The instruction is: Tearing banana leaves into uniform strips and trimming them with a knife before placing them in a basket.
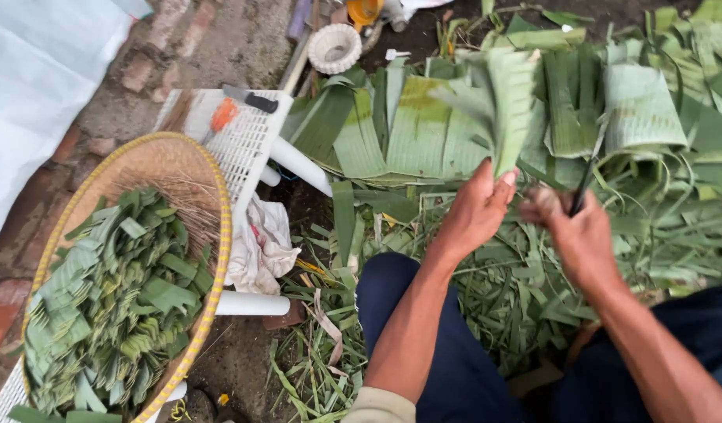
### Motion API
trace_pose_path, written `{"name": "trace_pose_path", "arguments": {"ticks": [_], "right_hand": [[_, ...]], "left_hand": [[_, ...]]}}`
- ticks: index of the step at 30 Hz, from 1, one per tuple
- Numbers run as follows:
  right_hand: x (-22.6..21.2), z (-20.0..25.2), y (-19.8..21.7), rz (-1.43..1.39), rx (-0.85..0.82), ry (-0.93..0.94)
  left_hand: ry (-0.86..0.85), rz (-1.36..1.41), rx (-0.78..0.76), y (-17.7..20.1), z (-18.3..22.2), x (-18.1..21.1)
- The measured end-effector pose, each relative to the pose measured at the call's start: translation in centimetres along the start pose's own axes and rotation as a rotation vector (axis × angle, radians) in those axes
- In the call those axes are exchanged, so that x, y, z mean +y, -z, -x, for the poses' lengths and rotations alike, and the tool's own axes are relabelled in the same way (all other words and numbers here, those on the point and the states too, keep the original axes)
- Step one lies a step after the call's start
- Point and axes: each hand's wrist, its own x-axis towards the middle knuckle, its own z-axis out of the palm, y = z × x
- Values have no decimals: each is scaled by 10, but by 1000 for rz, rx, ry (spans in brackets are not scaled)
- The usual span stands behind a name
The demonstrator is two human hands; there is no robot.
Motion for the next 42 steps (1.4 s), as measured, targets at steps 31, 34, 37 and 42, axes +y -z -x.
{"name": "trace_pose_path", "arguments": {"ticks": [31, 34, 37, 42], "right_hand": [[68, 16, 14, 67, 28, 817], [48, 22, 12, 143, 73, 950], [52, 11, 11, 219, 173, 1130], [73, -11, 8, 217, 189, 917]], "left_hand": [[97, 1598, -20, 15, -55, -71], [101, 1689, 16, 3, -58, -61], [120, 1700, 90, -10, -65, -58], [130, 1661, 203, -23, -69, -50]]}}
